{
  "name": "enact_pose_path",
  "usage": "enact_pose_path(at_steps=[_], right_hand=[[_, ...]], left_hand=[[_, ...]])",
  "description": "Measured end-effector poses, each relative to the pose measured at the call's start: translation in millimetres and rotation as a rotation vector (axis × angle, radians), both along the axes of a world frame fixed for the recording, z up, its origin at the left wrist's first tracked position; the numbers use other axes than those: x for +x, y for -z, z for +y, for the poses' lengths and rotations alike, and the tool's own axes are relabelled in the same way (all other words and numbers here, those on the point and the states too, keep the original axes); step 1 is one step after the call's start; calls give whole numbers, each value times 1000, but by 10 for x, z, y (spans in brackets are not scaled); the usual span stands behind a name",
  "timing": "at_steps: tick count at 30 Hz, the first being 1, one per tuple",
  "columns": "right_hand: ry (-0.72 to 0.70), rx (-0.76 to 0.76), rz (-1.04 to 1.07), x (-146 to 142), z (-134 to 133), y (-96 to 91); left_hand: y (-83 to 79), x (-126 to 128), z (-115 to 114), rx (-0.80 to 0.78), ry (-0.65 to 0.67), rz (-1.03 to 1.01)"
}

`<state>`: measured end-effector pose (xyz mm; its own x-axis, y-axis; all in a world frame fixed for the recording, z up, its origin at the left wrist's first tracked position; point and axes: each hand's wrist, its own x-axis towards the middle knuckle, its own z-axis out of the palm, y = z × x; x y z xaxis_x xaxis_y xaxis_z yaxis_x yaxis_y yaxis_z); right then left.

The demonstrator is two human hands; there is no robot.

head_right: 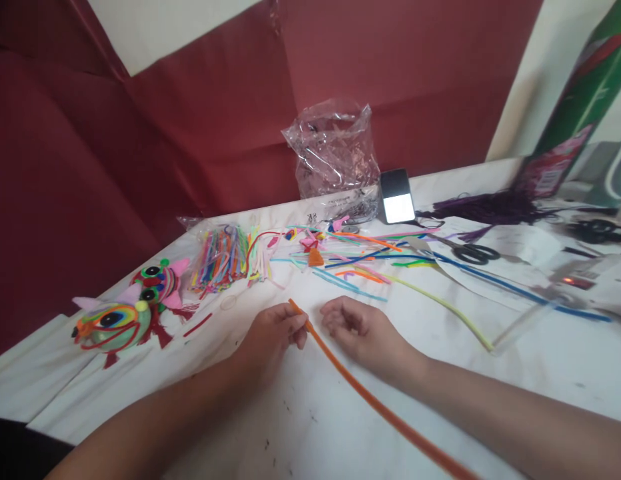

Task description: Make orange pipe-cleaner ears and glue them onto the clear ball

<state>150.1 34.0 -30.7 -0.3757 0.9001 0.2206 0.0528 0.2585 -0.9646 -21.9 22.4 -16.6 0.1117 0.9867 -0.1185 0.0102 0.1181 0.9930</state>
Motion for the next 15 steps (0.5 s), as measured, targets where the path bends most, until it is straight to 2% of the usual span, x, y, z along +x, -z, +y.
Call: enact_pose_path(at_steps=[2,4,8,10,15], right_hand=[[-6,179,-99,7,-46,-26],[-55,292,-152,15,-103,-55],[-79,361,-169,26,-162,-72],[-46,288,-149,19,-155,-54],[17,-92,-1,-21,-90,35]], left_hand=[[18,19,-7,-17,6,15],[20,47,-30,-14,14,55],[-6,83,-73,-21,-8,78],[-6,80,-77,-35,-3,29],[36,52,-57,-35,35,-139]])
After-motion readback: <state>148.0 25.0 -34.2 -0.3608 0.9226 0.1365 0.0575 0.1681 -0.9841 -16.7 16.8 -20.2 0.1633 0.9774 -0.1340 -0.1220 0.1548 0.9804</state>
